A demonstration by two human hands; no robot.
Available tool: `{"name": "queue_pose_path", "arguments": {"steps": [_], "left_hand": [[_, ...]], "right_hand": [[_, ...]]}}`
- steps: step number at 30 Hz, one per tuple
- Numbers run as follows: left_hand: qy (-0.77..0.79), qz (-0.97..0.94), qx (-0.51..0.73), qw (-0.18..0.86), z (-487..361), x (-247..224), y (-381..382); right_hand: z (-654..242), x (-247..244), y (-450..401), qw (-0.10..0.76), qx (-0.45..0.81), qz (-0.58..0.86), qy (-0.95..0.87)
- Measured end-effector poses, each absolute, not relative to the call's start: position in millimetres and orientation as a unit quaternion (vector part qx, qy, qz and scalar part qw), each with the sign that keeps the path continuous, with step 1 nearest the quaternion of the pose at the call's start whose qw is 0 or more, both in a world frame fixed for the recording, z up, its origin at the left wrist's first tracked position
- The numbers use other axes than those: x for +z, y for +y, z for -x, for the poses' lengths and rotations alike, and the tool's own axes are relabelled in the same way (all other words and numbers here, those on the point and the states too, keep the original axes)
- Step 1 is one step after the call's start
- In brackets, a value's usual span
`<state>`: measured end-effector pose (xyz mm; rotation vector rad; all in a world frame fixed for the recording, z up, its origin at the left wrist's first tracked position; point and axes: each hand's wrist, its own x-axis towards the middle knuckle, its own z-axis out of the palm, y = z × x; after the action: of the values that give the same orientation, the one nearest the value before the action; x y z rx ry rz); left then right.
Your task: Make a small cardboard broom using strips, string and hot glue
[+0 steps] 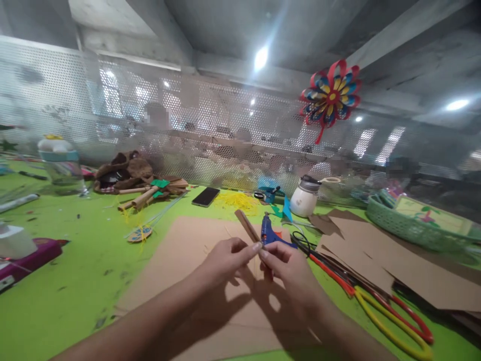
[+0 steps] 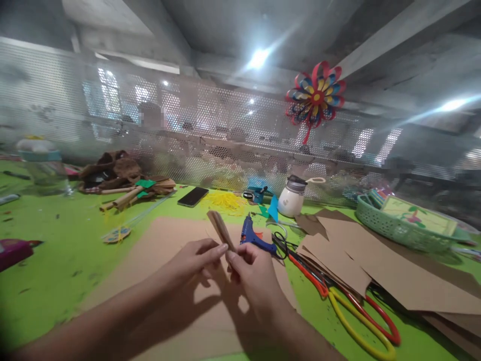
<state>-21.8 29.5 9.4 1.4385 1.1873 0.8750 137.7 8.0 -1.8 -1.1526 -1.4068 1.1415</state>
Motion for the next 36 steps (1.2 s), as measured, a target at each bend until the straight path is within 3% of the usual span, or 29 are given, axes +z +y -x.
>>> {"name": "queue_pose_path", "arguments": {"steps": [7, 14, 22, 25, 30, 36], "left_hand": [[0.352, -0.470, 0.483, 0.649, 20.0, 1.9, 24.8], [0.357, -0.441, 0.485, 0.665, 24.1, 7.1, 25.9], [0.373, -0.399, 0.476, 0.690, 22.8, 2.5, 27.1], [0.371, -0.388, 0.517, 0.667, 36.0, 15.3, 37.0], [0.376, -0.376, 0.677, 0.509, 72.7, 47.7, 60.5], [0.396, -0.351, 0.688, 0.497, 78.4, 40.9, 71.5]], "right_hand": [[-117.0, -6.4, -3.4, 0.459, 0.569, 0.450, -0.512], [-112.2, -30.3, -3.7, 0.467, 0.658, 0.373, -0.458], [-104.2, -38.6, -6.1, 0.450, 0.672, 0.376, -0.452], [-111.5, -25.1, -3.1, 0.407, 0.607, 0.427, -0.533], [-128.2, 17.4, 31.9, 0.340, 0.242, 0.515, -0.749], [-107.0, 36.3, 95.7, 0.231, 0.140, 0.531, -0.803]]}}
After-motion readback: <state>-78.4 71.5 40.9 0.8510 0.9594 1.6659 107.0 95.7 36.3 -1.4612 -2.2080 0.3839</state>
